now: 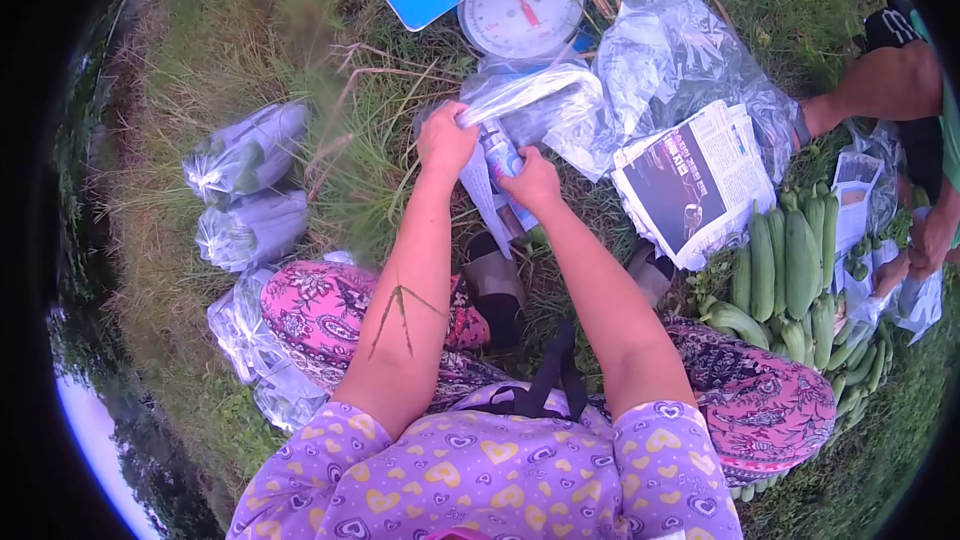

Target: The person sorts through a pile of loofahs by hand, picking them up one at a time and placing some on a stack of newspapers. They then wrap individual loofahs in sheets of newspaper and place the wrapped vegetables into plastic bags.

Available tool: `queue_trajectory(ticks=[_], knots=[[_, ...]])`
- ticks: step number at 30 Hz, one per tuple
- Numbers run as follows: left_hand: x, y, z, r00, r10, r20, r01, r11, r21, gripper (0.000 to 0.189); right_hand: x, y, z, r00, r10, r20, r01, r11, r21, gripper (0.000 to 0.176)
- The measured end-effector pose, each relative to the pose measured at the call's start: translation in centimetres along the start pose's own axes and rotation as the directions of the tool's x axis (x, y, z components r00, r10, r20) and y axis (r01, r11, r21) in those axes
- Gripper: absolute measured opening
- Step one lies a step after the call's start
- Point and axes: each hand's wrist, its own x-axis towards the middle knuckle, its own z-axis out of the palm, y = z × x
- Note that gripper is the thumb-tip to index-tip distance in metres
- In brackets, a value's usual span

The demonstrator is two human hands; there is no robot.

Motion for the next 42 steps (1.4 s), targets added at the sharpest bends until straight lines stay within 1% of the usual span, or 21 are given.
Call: queue_trajectory(ticks=[2, 4, 5, 8, 11, 14, 16, 19, 22, 23, 26, 27, 30, 31, 34, 35, 37, 38, 40, 41, 42], knots=[[-0.1, 0.1, -0.5, 0.995, -0.031, 0.095, 0.024, 0.997, 0.078, 0.039, 0.4, 0.7, 0.6, 1.000, 0.014, 0.002, -0.014, 0.998, -0.054, 0.068], [0.0, 0.0, -0.7, 0.978, -0.083, 0.191, 0.059, 0.990, 0.129, 0.042, 0.6, 1.2, 1.1, 0.999, -0.014, -0.032, 0.012, 0.998, -0.064, 0.063], [0.2, -0.3, -0.6, 0.978, -0.081, 0.194, 0.055, 0.989, 0.139, 0.044, 0.5, 1.3, 1.3, 0.998, -0.029, -0.049, 0.025, 0.997, -0.071, 0.060], [0.4, -0.7, -0.2, 0.976, -0.076, 0.202, 0.045, 0.987, 0.156, 0.046, -1.1, 0.3, 1.1, 0.963, -0.085, -0.255, 0.058, 0.992, -0.112, 0.046], [0.6, -0.6, -0.4, 0.983, -0.046, 0.179, 0.019, 0.988, 0.150, 0.046, -3.3, -1.3, 0.2, 0.876, -0.351, -0.332, 0.335, 0.936, -0.108, 0.035], [0.6, -0.4, -0.4, 0.991, -0.001, 0.132, -0.018, 0.990, 0.138, 0.046, -6.5, -3.1, 0.8, 0.733, -0.627, -0.264, 0.628, 0.773, -0.092, 0.030], [0.3, 0.1, -0.7, 0.990, -0.010, 0.142, -0.006, 0.994, 0.110, 0.046, -8.8, -3.5, 2.8, 0.672, -0.738, -0.062, 0.735, 0.675, -0.059, 0.028], [0.2, 0.0, -0.5, 0.989, -0.004, 0.148, -0.018, 0.988, 0.153, 0.045, -9.8, -2.8, 6.2, 0.732, -0.664, 0.149, 0.678, 0.731, -0.076, 0.023], [0.1, -0.5, -0.4, 0.989, 0.003, 0.146, -0.027, 0.987, 0.159, 0.046, -9.1, -1.5, 7.3, 0.876, -0.480, 0.036, 0.468, 0.831, -0.300, 0.023], [0.2, -0.7, -0.4, 0.988, 0.001, 0.156, -0.025, 0.988, 0.153, 0.046, -8.5, -1.1, 7.3, 0.922, -0.387, 0.020, 0.371, 0.867, -0.334, 0.025], [0.5, -1.2, -0.3, 0.984, 0.000, 0.177, -0.025, 0.990, 0.142, 0.046, -7.1, -0.2, 6.3, 0.917, -0.395, -0.053, 0.351, 0.863, -0.363, 0.028], [0.5, -1.3, -0.3, 0.985, 0.007, 0.175, -0.032, 0.989, 0.145, 0.046, -6.9, -0.2, 6.0, 0.932, -0.362, -0.001, 0.335, 0.866, -0.371, 0.030], [0.7, -1.5, 0.2, 0.989, 0.033, 0.145, -0.055, 0.988, 0.146, 0.045, -6.4, 0.3, 6.7, 0.905, -0.414, -0.099, 0.348, 0.855, -0.385, 0.042], [0.6, -1.4, 0.3, 0.991, 0.040, 0.129, -0.058, 0.988, 0.145, 0.045, -6.3, 0.2, 7.0, 0.923, -0.378, -0.075, 0.335, 0.883, -0.329, 0.045], [0.5, -1.3, 0.5, 0.991, 0.036, 0.131, -0.056, 0.988, 0.147, 0.046, -6.4, -0.4, 7.6, 0.905, -0.406, -0.124, 0.338, 0.866, -0.370, 0.046], [0.5, -1.4, 0.6, 0.988, 0.025, 0.152, -0.049, 0.987, 0.152, 0.048, -6.6, -0.7, 7.6, 0.930, -0.352, -0.103, 0.321, 0.917, -0.237, 0.047], [0.6, -1.6, 0.8, 0.982, 0.003, 0.191, -0.036, 0.986, 0.165, 0.051, -6.1, -1.1, 7.5, 0.941, -0.299, -0.161, 0.291, 0.954, -0.071, 0.050], [0.5, -1.9, 0.9, 0.986, 0.045, 0.158, -0.075, 0.978, 0.194, 0.052, -5.8, -1.3, 7.4, 0.945, -0.270, -0.186, 0.278, 0.961, 0.014, 0.052], [-0.1, -1.9, 0.8, 0.987, 0.132, 0.094, -0.152, 0.955, 0.255, 0.055, -5.2, -1.5, 7.0, 0.958, -0.229, -0.169, 0.236, 0.971, 0.021, 0.056], [-0.6, -1.6, 0.6, 0.987, 0.145, 0.067, -0.158, 0.949, 0.274, 0.056, -4.9, -1.5, 6.8, 0.964, -0.209, -0.162, 0.215, 0.976, 0.024, 0.058], [-1.1, -1.2, 0.4, 0.987, 0.157, 0.040, -0.162, 0.943, 0.291, 0.056, -4.5, -1.7, 6.5, 0.976, -0.186, -0.112, 0.184, 0.983, -0.024, 0.057]])
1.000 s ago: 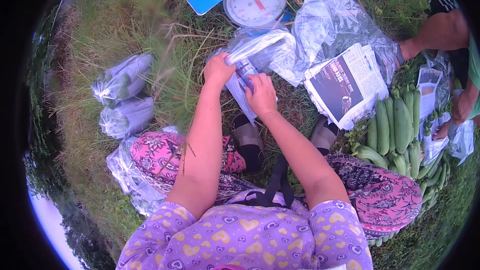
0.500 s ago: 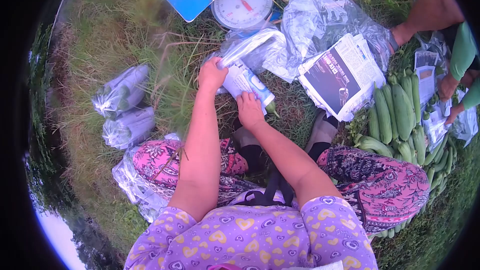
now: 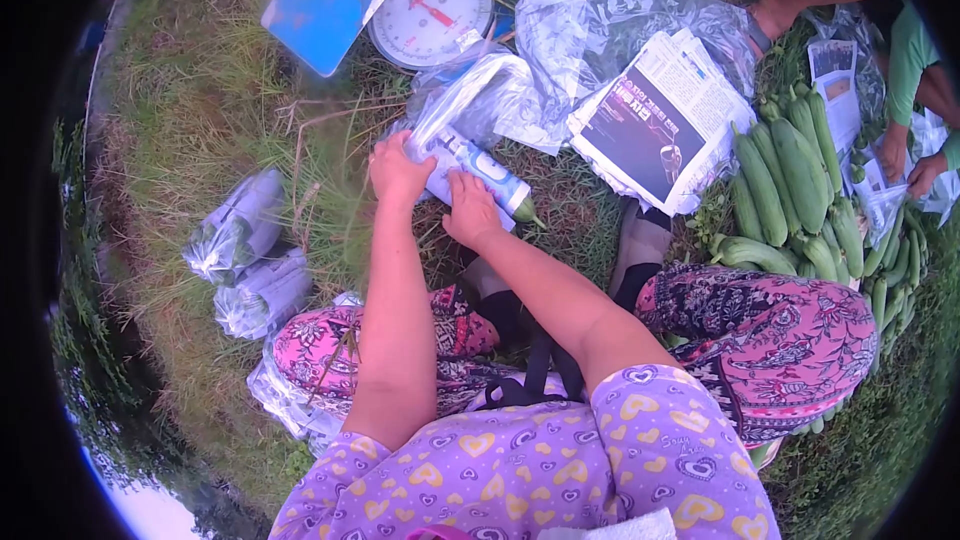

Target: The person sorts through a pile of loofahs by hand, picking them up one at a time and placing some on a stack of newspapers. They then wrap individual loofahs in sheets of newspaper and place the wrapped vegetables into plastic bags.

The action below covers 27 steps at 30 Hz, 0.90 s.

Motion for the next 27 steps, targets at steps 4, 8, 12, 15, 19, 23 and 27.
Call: queue_trajectory(ticks=[4, 8, 12, 15, 19, 23, 27], knots=[[-1.6, 2.0, -2.1, 0.992, 0.005, -0.130, -0.005, 1.000, -0.004, 0.053, 0.6, -0.9, 0.2, 0.995, 0.046, 0.091, -0.032, 0.987, -0.159, 0.050], [-2.0, 1.3, -1.8, 0.994, 0.023, -0.106, -0.017, 0.998, 0.058, 0.049, 0.0, -0.6, 1.3, 0.985, -0.163, -0.063, 0.146, 0.967, -0.207, 0.039], [-1.7, -1.2, 0.5, 0.996, -0.072, 0.047, 0.069, 0.996, 0.058, 0.041, 0.7, 0.4, 3.2, 0.994, -0.100, -0.042, 0.094, 0.987, -0.128, 0.039], [-1.9, -1.0, 0.6, 0.966, -0.142, 0.218, 0.112, 0.983, 0.144, 0.038, 1.0, 0.1, 2.4, 0.994, -0.109, -0.032, 0.098, 0.966, -0.238, 0.038], [-2.1, -0.5, 0.6, 0.891, -0.178, 0.417, 0.080, 0.967, 0.242, 0.036, 0.9, -0.2, 1.6, 0.977, -0.198, -0.075, 0.161, 0.926, -0.342, 0.031], [-2.4, -1.4, 2.1, 0.836, -0.158, 0.525, -0.020, 0.948, 0.317, 0.041, 1.5, 0.8, -0.7, 0.977, -0.211, -0.028, 0.197, 0.947, -0.254, 0.021], [-2.2, -2.8, 4.7, 0.808, -0.234, 0.540, 0.039, 0.937, 0.348, 0.048, 2.6, 3.2, -2.7, 0.984, -0.178, 0.009, 0.177, 0.973, -0.150, 0.025]])
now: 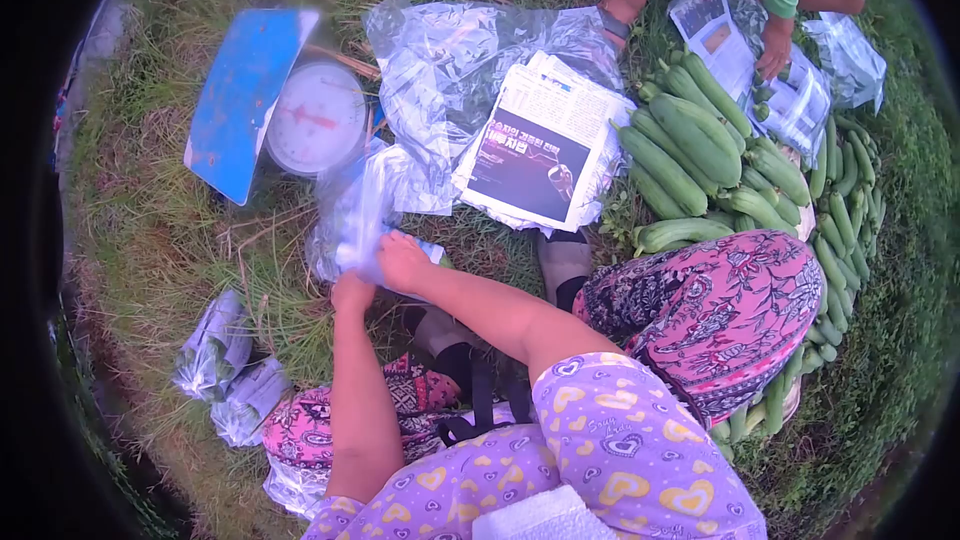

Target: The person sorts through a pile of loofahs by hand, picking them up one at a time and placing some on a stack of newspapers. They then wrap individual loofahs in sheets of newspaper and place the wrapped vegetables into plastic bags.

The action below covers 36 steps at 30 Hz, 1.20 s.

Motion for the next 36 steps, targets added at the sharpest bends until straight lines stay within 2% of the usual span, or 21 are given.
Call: queue_trajectory(ticks=[3, 4, 5, 7, 9, 12, 13, 15, 16, 19, 21, 23, 24, 27, 30, 33, 34, 36], knots=[[-0.3, 1.0, -1.4, 0.998, -0.001, 0.057, -0.003, 0.997, 0.077, 0.054, 0.7, 2.1, -7.5, 0.965, -0.012, 0.261, 0.046, 0.991, -0.123, 0.030], [-0.9, 1.4, -2.6, 0.997, 0.010, 0.073, -0.016, 0.997, 0.079, 0.059, 1.2, 3.0, -10.2, 0.939, 0.049, 0.339, -0.027, 0.997, -0.069, 0.032], [-1.4, 1.7, -3.6, 0.996, 0.020, 0.088, -0.027, 0.996, 0.083, 0.065, 1.3, 3.3, -14.1, 0.900, 0.028, 0.435, 0.030, 0.992, -0.126, 0.033], [-0.3, 1.7, -4.7, 0.997, 0.022, 0.074, -0.025, 0.999, 0.046, 0.075, 1.5, 6.2, -18.8, 0.923, 0.025, 0.384, 0.100, 0.948, -0.301, 0.035], [-3.1, 3.4, -7.9, 0.999, 0.001, -0.036, -0.002, 1.000, -0.028, 0.078, 0.1, 5.7, -26.7, 0.908, 0.177, 0.380, 0.026, 0.881, -0.473, 0.040], [-6.2, 5.8, -10.6, 0.960, 0.027, -0.280, -0.050, 0.996, -0.074, 0.080, -4.7, 5.0, -37.0, 0.971, 0.136, 0.197, -0.009, 0.842, -0.539, 0.046], [-6.4, 6.2, -10.8, 0.935, 0.084, -0.344, -0.122, 0.988, -0.090, 0.078, -7.1, 4.2, -40.2, 0.987, 0.107, 0.116, -0.028, 0.842, -0.538, 0.047], [-6.4, 6.9, -10.8, 0.863, 0.182, -0.472, -0.265, 0.958, -0.114, 0.075, -11.9, 2.9, -45.2, 0.988, 0.152, -0.032, -0.148, 0.854, -0.499, 0.045], [-7.0, 7.3, -10.9, 0.835, 0.221, -0.505, -0.316, 0.942, -0.110, 0.070, -14.6, 2.7, -47.2, 0.988, 0.131, -0.078, -0.152, 0.871, -0.467, 0.046], [-10.5, 8.7, -11.3, 0.818, 0.248, -0.519, -0.348, 0.932, -0.103, 0.068, -22.9, 2.6, -51.4, 0.972, 0.116, -0.202, -0.188, 0.903, -0.386, 0.047], [-11.5, 8.8, -10.6, 0.797, 0.300, -0.524, -0.399, 0.913, -0.084, 0.065, -28.5, 2.4, -51.9, 0.915, 0.232, -0.330, -0.298, 0.940, -0.166, 0.044], [-13.1, 9.2, -10.0, 0.781, 0.344, -0.521, -0.452, 0.887, -0.091, 0.063, -33.3, 5.1, -51.2, 0.852, 0.232, -0.469, -0.234, 0.971, 0.056, 0.042], [-13.2, 9.3, -9.5, 0.757, 0.366, -0.541, -0.483, 0.871, -0.088, 0.060, -35.5, 6.7, -50.7, 0.803, 0.296, -0.517, -0.202, 0.952, 0.231, 0.042], [-15.3, 10.3, -9.7, 0.713, 0.452, -0.536, -0.585, 0.805, -0.100, 0.059, -41.0, 10.8, -49.2, 0.601, 0.587, -0.543, -0.112, 0.734, 0.670, 0.042], [-17.2, 11.9, -10.8, 0.627, 0.547, -0.554, -0.702, 0.706, -0.098, 0.057, -44.2, 15.7, -46.6, 0.422, 0.755, -0.501, 0.140, 0.492, 0.859, 0.048], [-18.8, 13.9, -11.8, 0.562, 0.604, -0.564, -0.759, 0.649, -0.061, 0.055, -44.9, 21.4, -43.8, 0.338, 0.860, -0.382, 0.360, 0.257, 0.897, 0.060], [-19.3, 14.6, -11.9, 0.548, 0.625, -0.556, -0.770, 0.636, -0.044, 0.054, -44.6, 22.9, -42.9, 0.356, 0.863, -0.359, 0.382, 0.217, 0.898, 0.072], [-20.2, 15.6, -12.1, 0.531, 0.658, -0.533, -0.782, 0.623, -0.011, 0.053, -42.9, 24.2, -41.7, 0.366, 0.863, -0.347, 0.406, 0.187, 0.895, 0.078]])
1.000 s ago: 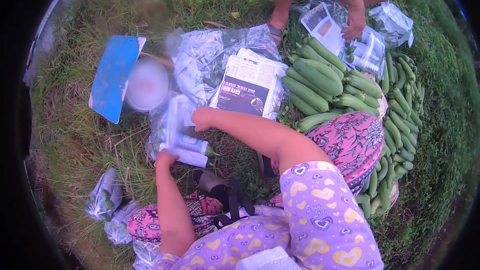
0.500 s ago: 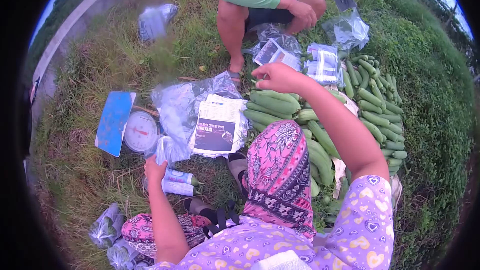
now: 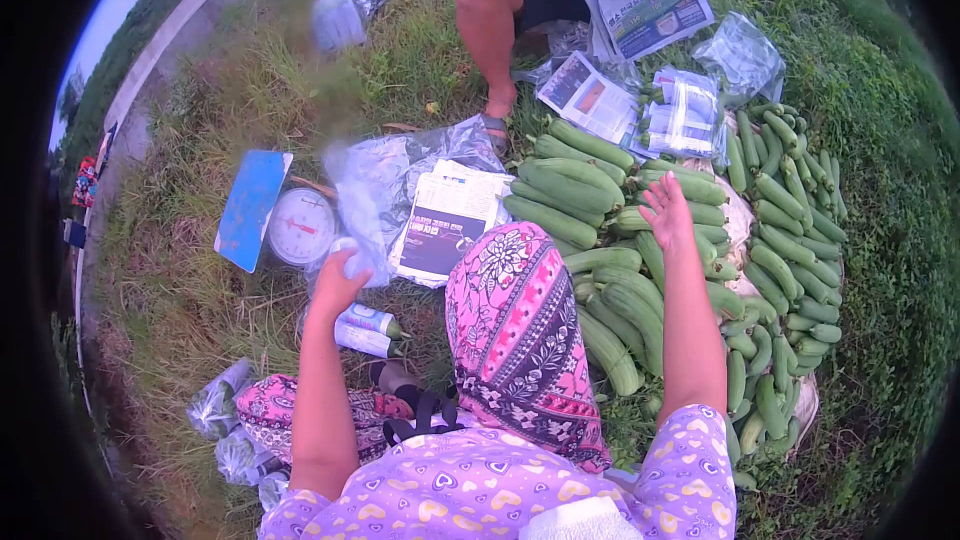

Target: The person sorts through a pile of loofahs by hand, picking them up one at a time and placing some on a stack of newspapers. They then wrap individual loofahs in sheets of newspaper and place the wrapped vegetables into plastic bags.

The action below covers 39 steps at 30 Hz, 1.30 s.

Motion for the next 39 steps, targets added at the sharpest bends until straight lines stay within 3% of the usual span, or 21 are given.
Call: queue_trajectory(ticks=[2, 9, 14, 18, 21, 22, 25, 26, 29, 32, 35, 37, 39], knots=[[-0.3, 1.6, -0.5, 0.999, 0.008, 0.049, -0.007, 1.000, -0.017, 0.053, 1.4, 2.3, 1.2, 0.999, 0.005, 0.038, -0.005, 1.000, 0.006, 0.088], [-0.8, 0.3, -0.4, 0.991, 0.005, 0.134, 0.004, 0.998, -0.062, 0.053, 5.7, 5.5, 6.2, 0.997, -0.070, 0.040, 0.067, 0.994, 0.084, 0.095], [-1.0, -2.8, 2.0, 0.972, -0.122, 0.199, 0.142, 0.986, -0.089, 0.058, 4.4, 7.6, 9.3, 0.994, 0.018, 0.111, -0.023, 0.999, 0.047, 0.084], [-0.2, -4.2, 6.5, 0.965, -0.184, 0.188, 0.233, 0.929, -0.288, 0.068, 3.4, 11.7, 10.6, 0.957, 0.182, 0.226, -0.195, 0.980, 0.036, 0.072], [1.1, -4.0, 9.7, 0.947, -0.281, 0.155, 0.320, 0.792, -0.519, 0.070, 2.7, 15.2, 11.7, 0.920, 0.300, 0.252, -0.297, 0.954, -0.048, 0.070], [1.8, -4.7, 10.8, 0.936, -0.214, 0.278, 0.351, 0.613, -0.708, 0.072, 2.2, 16.3, 12.0, 0.914, 0.328, 0.239, -0.316, 0.945, -0.089, 0.068], [1.8, -6.0, 14.2, 0.815, -0.433, 0.386, 0.540, 0.325, -0.777, 0.072, 1.2, 19.4, 12.5, 0.886, 0.390, 0.251, -0.351, 0.917, -0.188, 0.064], [1.8, -6.6, 15.1, 0.795, -0.442, 0.416, 0.570, 0.308, -0.762, 0.073, 0.9, 20.1, 12.5, 0.881, 0.407, 0.241, -0.364, 0.909, -0.205, 0.058], [2.1, -8.1, 17.3, 0.746, -0.476, 0.465, 0.646, 0.350, -0.679, 0.071, -0.4, 20.5, 12.6, 0.880, 0.414, 0.234, -0.321, 0.880, -0.351, 0.051], [2.3, -7.7, 17.6, 0.780, -0.479, 0.404, 0.600, 0.386, -0.701, 0.064, -1.4, 18.7, 12.2, 0.902, 0.380, 0.206, -0.217, 0.810, -0.545, 0.044], [2.9, -7.5, 17.1, 0.812, -0.473, 0.340, 0.568, 0.511, -0.645, 0.056, -2.7, 15.0, 10.9, 0.922, 0.321, 0.218, -0.088, 0.721, -0.688, 0.038], [3.5, -9.2, 17.9, 0.891, -0.393, 0.227, 0.448, 0.684, -0.576, 0.051, -3.9, 11.4, 9.1, 0.938, 0.280, 0.204, -0.025, 0.640, -0.768, 0.037], [4.3, -8.5, 16.2, 0.918, -0.326, 0.225, 0.395, 0.798, -0.455, 0.046, -5.5, 8.0, 7.2, 0.959, 0.225, 0.173, 0.002, 0.603, -0.798, 0.035]])
